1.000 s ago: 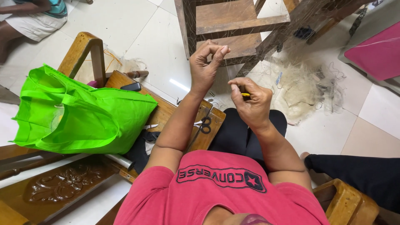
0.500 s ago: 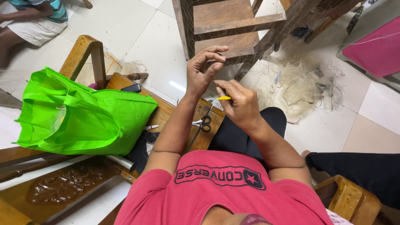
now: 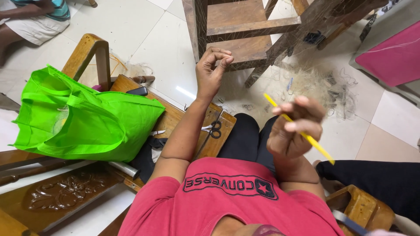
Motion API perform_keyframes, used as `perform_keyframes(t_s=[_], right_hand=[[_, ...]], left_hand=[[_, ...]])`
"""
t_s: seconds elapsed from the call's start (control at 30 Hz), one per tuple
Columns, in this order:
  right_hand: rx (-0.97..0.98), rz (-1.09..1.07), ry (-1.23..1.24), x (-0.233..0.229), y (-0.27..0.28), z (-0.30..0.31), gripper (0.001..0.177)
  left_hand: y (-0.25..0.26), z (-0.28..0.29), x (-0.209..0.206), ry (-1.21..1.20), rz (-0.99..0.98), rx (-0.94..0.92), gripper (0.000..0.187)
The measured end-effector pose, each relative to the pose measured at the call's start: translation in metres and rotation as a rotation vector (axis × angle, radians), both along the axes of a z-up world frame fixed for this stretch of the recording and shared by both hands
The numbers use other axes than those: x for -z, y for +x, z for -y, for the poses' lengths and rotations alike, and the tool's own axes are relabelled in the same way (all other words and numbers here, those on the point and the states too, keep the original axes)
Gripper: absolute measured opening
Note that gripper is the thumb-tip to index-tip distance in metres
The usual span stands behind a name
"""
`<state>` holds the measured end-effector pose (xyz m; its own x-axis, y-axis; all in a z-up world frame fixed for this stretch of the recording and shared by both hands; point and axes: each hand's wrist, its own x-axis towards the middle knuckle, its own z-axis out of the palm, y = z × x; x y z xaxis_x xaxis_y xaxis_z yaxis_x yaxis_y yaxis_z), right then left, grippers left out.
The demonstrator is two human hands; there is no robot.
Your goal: Repairing or weaving a fine-mesh fishing net using a netting needle and a wooden frame for support.
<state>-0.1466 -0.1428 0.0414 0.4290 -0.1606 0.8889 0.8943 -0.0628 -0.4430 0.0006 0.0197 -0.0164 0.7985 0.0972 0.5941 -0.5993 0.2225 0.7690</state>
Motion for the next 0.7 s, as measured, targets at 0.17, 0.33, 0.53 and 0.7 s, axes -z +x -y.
perform_keyframes(t_s=[0.17, 0.33, 0.53, 0.7], right_hand=[[0.506, 0.293, -0.207, -0.006, 0.001, 0.015, 0.014], [0.478, 0.177, -0.422, -0.031, 0.047, 0.031, 0.022], [0.389, -0.049, -0.746, -0.023, 0.097, 0.044, 0.019], [0.55, 0.047, -0.87, -0.016, 0.122, 0.04, 0.015]], left_hand=[[-0.004, 0.007, 0.002, -0.06, -0.013, 0.01, 0.008], [-0.013, 0.014, 0.004, -0.145, -0.015, 0.062, 0.007], [-0.032, 0.015, -0.011, -0.21, -0.035, 0.094, 0.009], [-0.034, 0.015, -0.018, -0.181, -0.04, 0.095, 0.01]])
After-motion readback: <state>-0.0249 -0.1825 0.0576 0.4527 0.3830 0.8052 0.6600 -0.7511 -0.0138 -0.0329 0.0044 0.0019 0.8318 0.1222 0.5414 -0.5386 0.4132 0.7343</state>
